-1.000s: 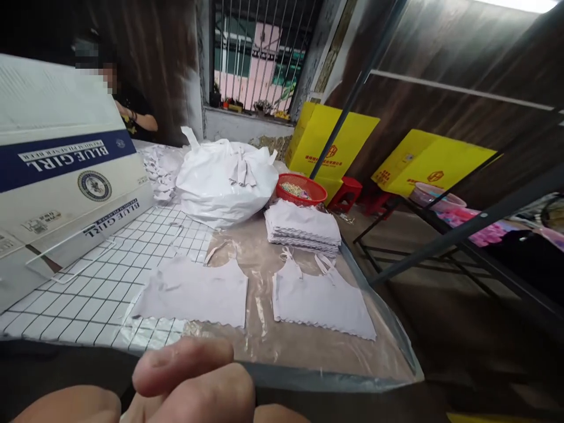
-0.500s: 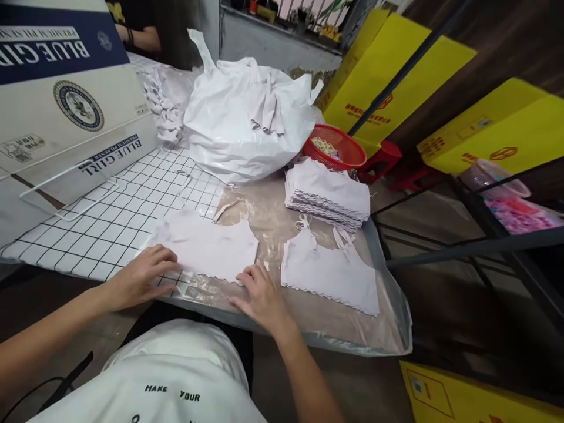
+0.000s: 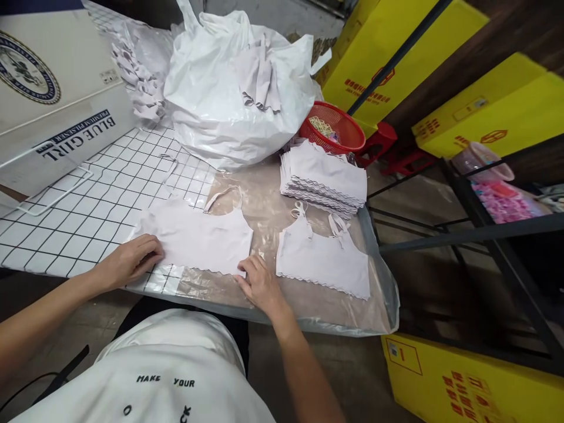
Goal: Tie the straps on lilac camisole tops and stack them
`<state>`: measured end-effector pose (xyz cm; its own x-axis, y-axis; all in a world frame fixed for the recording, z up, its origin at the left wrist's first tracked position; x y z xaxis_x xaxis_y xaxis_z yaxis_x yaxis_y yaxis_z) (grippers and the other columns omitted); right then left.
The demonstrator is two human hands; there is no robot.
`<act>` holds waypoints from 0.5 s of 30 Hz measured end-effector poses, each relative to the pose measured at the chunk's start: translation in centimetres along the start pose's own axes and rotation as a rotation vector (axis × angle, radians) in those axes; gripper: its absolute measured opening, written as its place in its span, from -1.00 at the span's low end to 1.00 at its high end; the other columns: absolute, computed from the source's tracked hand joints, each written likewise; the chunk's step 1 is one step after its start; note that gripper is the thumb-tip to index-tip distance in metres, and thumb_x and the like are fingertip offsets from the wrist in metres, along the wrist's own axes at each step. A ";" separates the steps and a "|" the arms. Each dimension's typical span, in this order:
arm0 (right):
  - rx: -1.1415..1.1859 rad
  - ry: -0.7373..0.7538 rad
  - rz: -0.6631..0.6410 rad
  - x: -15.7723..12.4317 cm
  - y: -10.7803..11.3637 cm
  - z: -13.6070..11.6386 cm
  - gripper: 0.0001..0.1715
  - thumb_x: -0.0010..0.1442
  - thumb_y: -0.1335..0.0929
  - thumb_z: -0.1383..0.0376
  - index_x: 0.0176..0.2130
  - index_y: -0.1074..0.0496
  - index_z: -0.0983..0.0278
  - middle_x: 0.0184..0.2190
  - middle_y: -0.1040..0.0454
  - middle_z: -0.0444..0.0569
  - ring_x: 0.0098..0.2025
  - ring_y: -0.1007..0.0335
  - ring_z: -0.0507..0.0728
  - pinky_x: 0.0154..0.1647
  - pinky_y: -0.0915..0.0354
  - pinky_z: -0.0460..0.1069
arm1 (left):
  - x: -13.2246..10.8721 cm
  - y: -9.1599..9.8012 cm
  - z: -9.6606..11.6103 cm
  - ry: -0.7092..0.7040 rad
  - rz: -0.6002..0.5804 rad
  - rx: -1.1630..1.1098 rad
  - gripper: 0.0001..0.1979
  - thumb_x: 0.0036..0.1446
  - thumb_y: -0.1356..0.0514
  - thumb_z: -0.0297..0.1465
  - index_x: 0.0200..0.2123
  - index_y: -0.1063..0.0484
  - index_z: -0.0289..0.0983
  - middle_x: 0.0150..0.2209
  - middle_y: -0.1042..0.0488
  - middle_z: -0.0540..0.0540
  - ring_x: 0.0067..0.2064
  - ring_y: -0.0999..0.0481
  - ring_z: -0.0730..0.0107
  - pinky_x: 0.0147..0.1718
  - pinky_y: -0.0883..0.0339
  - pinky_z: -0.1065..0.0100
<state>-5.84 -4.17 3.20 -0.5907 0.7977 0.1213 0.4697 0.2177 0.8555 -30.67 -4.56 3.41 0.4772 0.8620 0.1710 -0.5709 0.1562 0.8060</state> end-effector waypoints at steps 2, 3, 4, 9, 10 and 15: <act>-0.025 0.018 -0.014 0.1 -0.2 -0.2 -0.93 0.33 -0.32 0.29 -0.16 -0.39 0.22 -0.27 -0.41 0.01 -0.20 -0.32 0.19 -0.16 -0.31 0.09 | -0.2 -0.2 -0.1 -0.019 -0.012 -0.007 -0.82 0.32 -0.08 -0.31 -0.30 -0.36 -0.25 -0.33 -0.43 -0.09 -0.32 -0.36 0.33 -0.34 -0.29 0.32; -0.036 0.024 -0.022 0.1 -0.4 -0.2 -0.93 0.34 -0.31 0.29 -0.16 -0.39 0.21 -0.27 -0.41 0.01 -0.20 -0.32 0.19 -0.16 -0.31 0.09 | -0.3 -0.3 -0.1 -0.028 -0.019 -0.010 -0.82 0.32 -0.09 -0.29 -0.29 -0.37 -0.25 -0.32 -0.43 -0.10 -0.31 -0.36 0.32 -0.33 -0.29 0.32; -0.039 0.026 -0.023 0.2 -0.4 -0.2 -0.91 0.35 -0.29 0.30 -0.19 -0.40 0.21 -0.28 -0.41 0.01 -0.20 -0.31 0.19 -0.16 -0.30 0.09 | -0.4 -0.4 -0.2 -0.031 -0.024 -0.015 -0.82 0.32 -0.09 -0.29 -0.29 -0.38 -0.25 -0.32 -0.43 -0.10 -0.30 -0.36 0.32 -0.32 -0.29 0.31; 0.124 -0.031 0.007 0.7 -0.3 0.8 -0.78 0.37 -0.24 0.33 -0.31 -0.42 0.22 -0.36 -0.42 -0.02 -0.27 -0.34 0.14 -0.21 -0.29 0.05 | -0.3 -0.2 -1.0 0.046 -0.049 -0.085 -0.76 0.36 -0.01 -0.32 -0.35 -0.36 -0.23 -0.35 -0.42 -0.07 -0.32 -0.37 0.34 -0.31 -0.27 0.33; 0.176 -0.057 0.011 0.8 -0.3 1.2 -0.77 0.37 -0.25 0.31 -0.32 -0.42 0.22 -0.37 -0.42 -0.02 -0.29 -0.34 0.13 -0.23 -0.29 0.03 | -0.2 -0.2 -1.2 0.076 -0.058 -0.105 -0.75 0.36 -0.01 -0.30 -0.35 -0.35 -0.23 -0.36 -0.41 -0.06 -0.33 -0.36 0.35 -0.33 -0.27 0.34; 0.326 -0.191 0.004 1.1 0.0 2.5 -0.73 0.35 -0.26 0.24 -0.38 -0.40 0.22 -0.42 -0.40 -0.07 -0.37 -0.32 0.09 -0.30 -0.25 -0.02 | 0.1 -0.4 -1.5 0.132 -0.106 -0.113 -0.71 0.27 -0.12 -0.12 -0.32 -0.36 -0.23 -0.37 -0.39 -0.03 -0.37 -0.35 0.36 -0.37 -0.25 0.36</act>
<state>-4.87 -1.92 2.07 -0.4697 0.8828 0.0023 0.6743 0.3571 0.6464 -31.41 -3.82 2.19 0.4513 0.8924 0.0067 -0.5971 0.2964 0.7454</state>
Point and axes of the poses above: each hand's wrist, its own x-axis towards the middle knuckle, its own y-axis out of the back of the hand, z = x × y, the point moved 10 cm from there along x, towards the middle knuckle
